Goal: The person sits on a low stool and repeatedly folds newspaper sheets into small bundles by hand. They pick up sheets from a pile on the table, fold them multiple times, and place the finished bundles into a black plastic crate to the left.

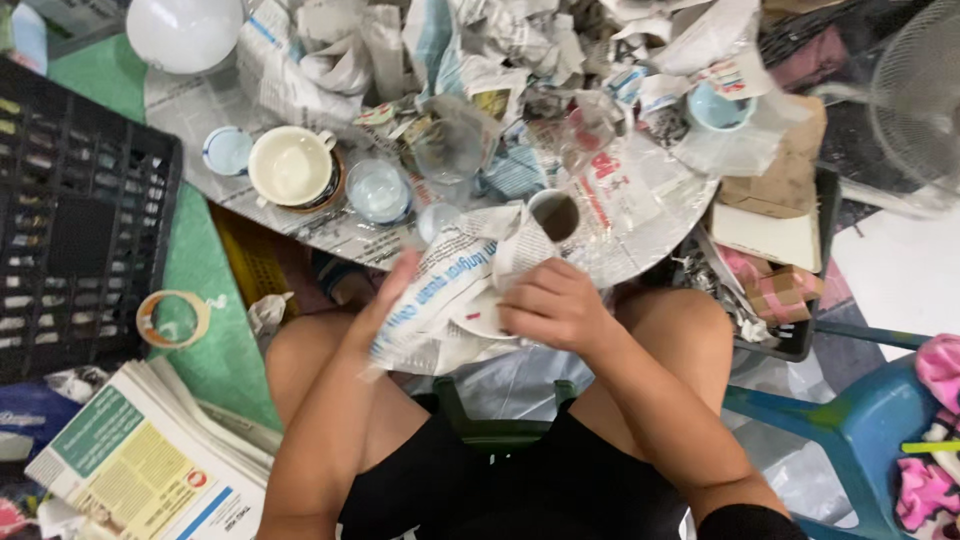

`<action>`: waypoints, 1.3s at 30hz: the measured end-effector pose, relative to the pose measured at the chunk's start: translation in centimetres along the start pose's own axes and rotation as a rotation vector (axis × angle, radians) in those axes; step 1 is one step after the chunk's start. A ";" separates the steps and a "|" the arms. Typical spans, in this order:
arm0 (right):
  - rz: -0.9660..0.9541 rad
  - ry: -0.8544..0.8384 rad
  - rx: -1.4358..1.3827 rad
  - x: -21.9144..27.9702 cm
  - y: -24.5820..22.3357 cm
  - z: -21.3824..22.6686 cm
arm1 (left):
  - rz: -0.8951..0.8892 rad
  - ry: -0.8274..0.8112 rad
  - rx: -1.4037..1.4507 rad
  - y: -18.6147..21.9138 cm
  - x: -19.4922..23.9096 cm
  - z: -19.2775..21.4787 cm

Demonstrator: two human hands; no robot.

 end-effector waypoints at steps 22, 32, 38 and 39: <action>-0.486 -0.114 -0.199 1.3 0.9 -2.5 | -0.484 0.384 -0.640 2.3 1.8 -1.4; -0.424 -0.009 -0.445 2.7 2.8 0.1 | -0.524 0.495 -0.472 0.3 0.6 0.3; -0.682 0.118 -0.563 3.1 3.0 0.8 | -0.534 0.440 -0.380 -0.2 0.5 1.7; -0.762 0.174 -0.567 3.1 3.0 0.6 | -0.550 0.440 -0.353 -0.2 0.5 1.8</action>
Point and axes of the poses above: each hand's wrist, its own x-axis away from the middle knuckle, its own z-axis out of the back of the hand, y = z × x, the point moved 1 cm from there along -x, towards the middle knuckle, and after that the axes turned 9 degrees about -x, right-handed, at the moved point
